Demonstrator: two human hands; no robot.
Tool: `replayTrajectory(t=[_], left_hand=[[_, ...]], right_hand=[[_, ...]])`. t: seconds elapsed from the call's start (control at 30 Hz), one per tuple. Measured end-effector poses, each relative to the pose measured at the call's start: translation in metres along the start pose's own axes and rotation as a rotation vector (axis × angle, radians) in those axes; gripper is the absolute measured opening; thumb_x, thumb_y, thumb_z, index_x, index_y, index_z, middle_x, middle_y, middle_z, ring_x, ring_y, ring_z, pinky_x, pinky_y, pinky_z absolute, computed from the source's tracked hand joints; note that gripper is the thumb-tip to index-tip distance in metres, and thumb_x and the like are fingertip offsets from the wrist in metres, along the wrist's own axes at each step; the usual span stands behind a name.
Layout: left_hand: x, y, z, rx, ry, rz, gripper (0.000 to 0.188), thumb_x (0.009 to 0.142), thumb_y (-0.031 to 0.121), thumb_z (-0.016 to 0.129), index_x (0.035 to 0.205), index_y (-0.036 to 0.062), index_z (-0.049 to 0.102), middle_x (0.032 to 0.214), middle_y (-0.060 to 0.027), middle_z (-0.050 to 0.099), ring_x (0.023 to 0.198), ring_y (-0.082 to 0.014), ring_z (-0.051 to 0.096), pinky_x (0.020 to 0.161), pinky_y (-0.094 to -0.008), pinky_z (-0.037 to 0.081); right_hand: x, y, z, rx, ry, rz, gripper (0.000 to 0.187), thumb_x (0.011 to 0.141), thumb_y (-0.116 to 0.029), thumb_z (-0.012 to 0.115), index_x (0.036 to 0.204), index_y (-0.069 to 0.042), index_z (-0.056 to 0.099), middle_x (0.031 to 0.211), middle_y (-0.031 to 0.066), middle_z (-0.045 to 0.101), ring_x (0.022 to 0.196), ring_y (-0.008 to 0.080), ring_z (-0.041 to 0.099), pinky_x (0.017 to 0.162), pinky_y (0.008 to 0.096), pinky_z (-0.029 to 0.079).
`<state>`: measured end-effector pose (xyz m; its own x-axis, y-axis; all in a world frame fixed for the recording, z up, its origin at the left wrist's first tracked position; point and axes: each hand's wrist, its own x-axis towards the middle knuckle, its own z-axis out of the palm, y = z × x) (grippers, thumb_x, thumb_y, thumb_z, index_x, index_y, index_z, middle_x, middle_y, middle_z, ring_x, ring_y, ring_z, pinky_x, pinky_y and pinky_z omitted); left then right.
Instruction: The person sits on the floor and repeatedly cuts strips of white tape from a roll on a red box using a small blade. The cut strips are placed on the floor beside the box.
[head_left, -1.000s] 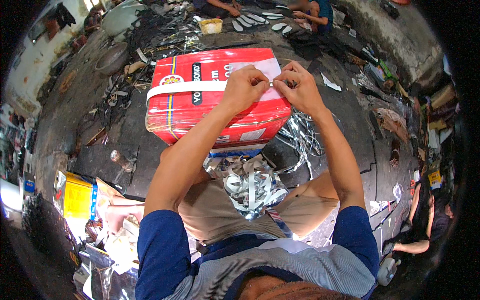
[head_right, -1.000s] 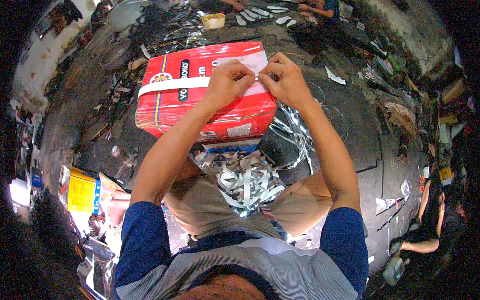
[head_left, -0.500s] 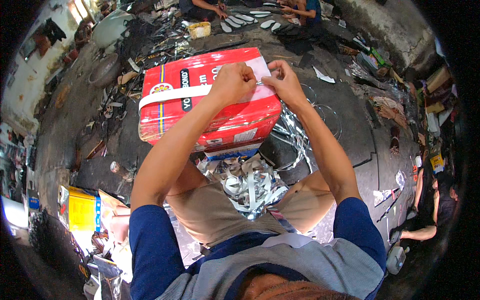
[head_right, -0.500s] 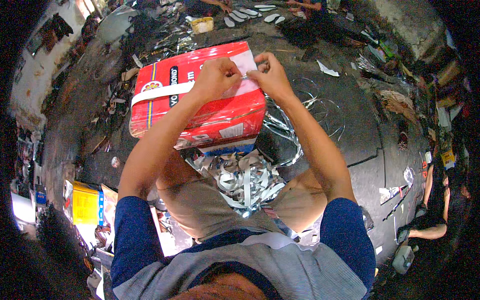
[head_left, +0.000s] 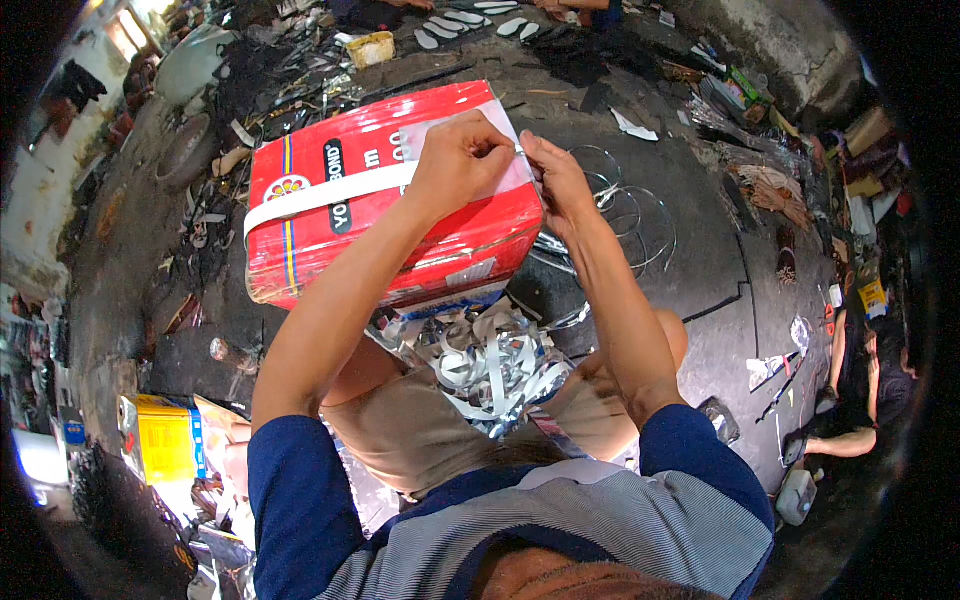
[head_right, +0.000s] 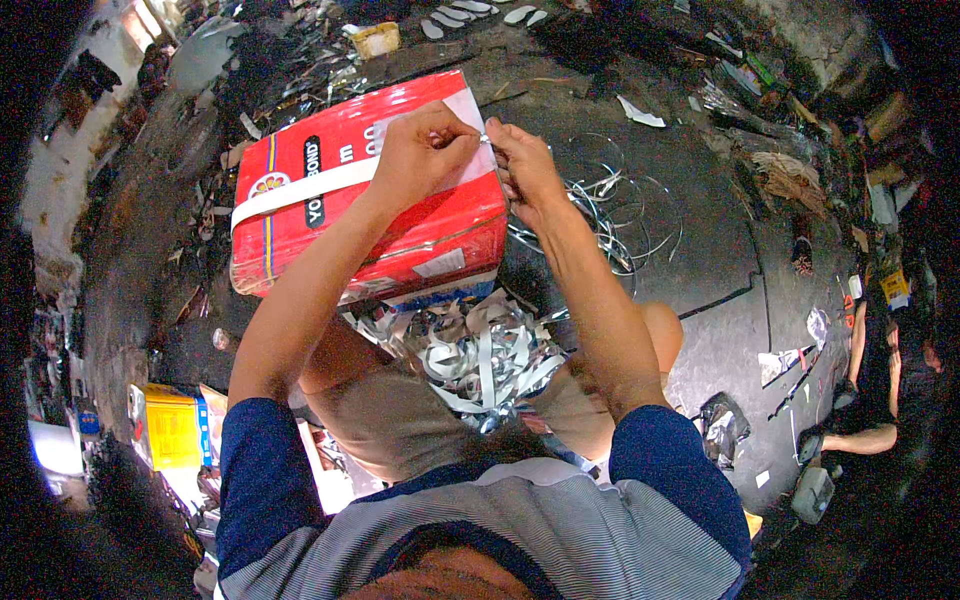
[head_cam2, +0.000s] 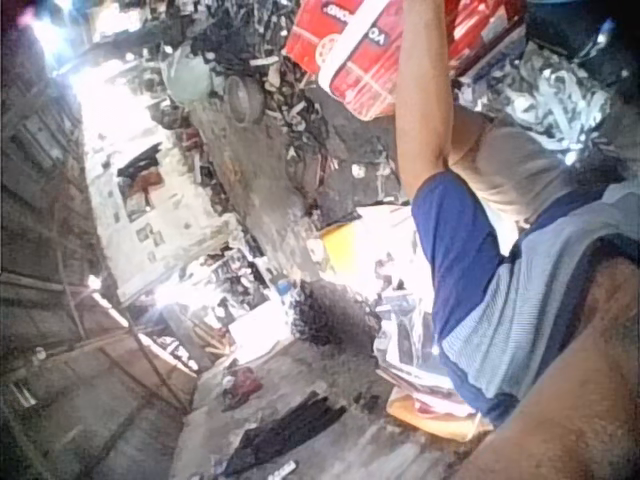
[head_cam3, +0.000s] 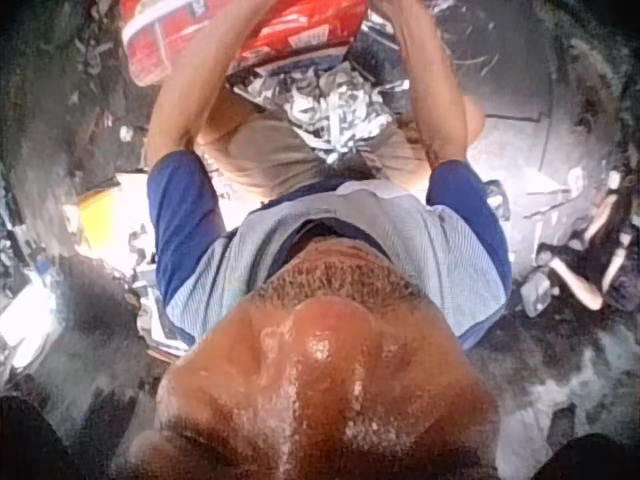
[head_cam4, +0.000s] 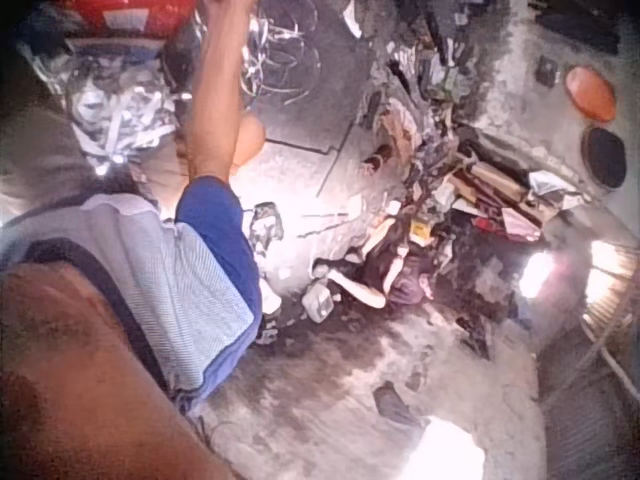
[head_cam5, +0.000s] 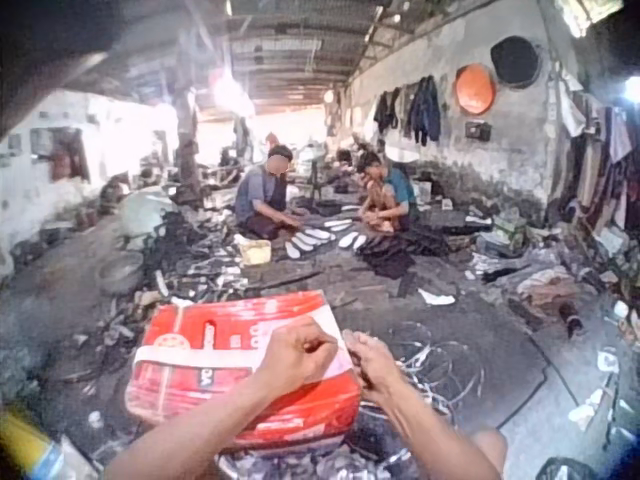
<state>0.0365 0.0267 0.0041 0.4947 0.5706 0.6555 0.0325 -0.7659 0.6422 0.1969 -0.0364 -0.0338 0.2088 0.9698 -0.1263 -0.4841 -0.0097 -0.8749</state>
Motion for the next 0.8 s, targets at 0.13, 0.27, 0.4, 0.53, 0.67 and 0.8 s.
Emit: replayTrajectory(t=[0.13,0.27,0.4,0.53,0.67,0.8], left_hand=[[0.001,-0.001,0.002,-0.027,-0.014,-0.061,0.009,0.082,0.009,0.074,0.084,0.0005,0.074,0.076,-0.0064,0.064,0.066,-0.0118,0.060,0.060,-0.0271,0.046],[0.004,-0.005,0.004,-0.059,0.001,-0.061,0.007,0.081,0.008,0.074,0.083,0.0008,0.074,0.075,-0.0055,0.064,0.066,-0.0114,0.059,0.060,-0.0267,0.045],[0.004,-0.003,0.003,-0.024,0.008,-0.047,0.006,0.079,0.006,0.075,0.081,0.0008,0.073,0.074,-0.0048,0.064,0.065,-0.0113,0.059,0.060,-0.0263,0.046],[0.004,-0.007,0.005,-0.008,0.015,-0.064,0.005,0.079,0.006,0.075,0.081,0.0011,0.073,0.075,-0.0045,0.065,0.066,-0.0106,0.059,0.061,-0.0256,0.046],[0.004,-0.006,0.001,-0.037,-0.018,-0.114,0.005,0.080,0.006,0.075,0.082,0.0016,0.074,0.077,-0.0039,0.066,0.067,-0.0093,0.060,0.061,-0.0253,0.047],[0.002,-0.002,0.003,-0.061,-0.050,-0.179,0.006,0.081,0.006,0.075,0.085,0.0017,0.075,0.080,-0.0032,0.068,0.070,-0.0089,0.061,0.063,-0.0250,0.048]], right_hand=[[-0.003,0.002,-0.014,0.291,-0.083,0.189,0.030,0.098,-0.036,0.066,0.081,-0.016,0.051,0.061,-0.0083,0.038,0.042,0.0033,0.029,0.036,0.0206,0.018],[0.007,-0.005,-0.009,0.068,0.102,0.180,0.051,0.096,-0.063,0.054,0.091,-0.012,0.056,0.065,-0.0038,0.046,0.045,0.0079,0.036,0.038,0.0243,0.027],[0.017,-0.059,0.018,-0.679,0.176,-0.068,0.064,0.095,-0.067,0.048,0.097,-0.005,0.065,0.079,0.0094,0.065,0.066,0.0197,0.063,0.055,0.0353,0.051],[0.043,-0.047,0.033,-1.542,0.366,-0.494,0.055,0.097,-0.050,0.054,0.097,0.003,0.071,0.092,0.0229,0.072,0.083,0.0370,0.070,0.075,0.0474,0.057],[0.040,-0.039,0.019,-1.351,0.175,-0.536,0.036,0.092,-0.029,0.056,0.087,0.002,0.073,0.095,0.0257,0.071,0.087,0.0430,0.068,0.080,0.0494,0.054],[0.042,0.000,-0.003,-0.927,0.279,-0.419,0.031,0.090,-0.024,0.055,0.084,0.000,0.073,0.091,0.0243,0.070,0.086,0.0411,0.068,0.078,0.0468,0.052]])
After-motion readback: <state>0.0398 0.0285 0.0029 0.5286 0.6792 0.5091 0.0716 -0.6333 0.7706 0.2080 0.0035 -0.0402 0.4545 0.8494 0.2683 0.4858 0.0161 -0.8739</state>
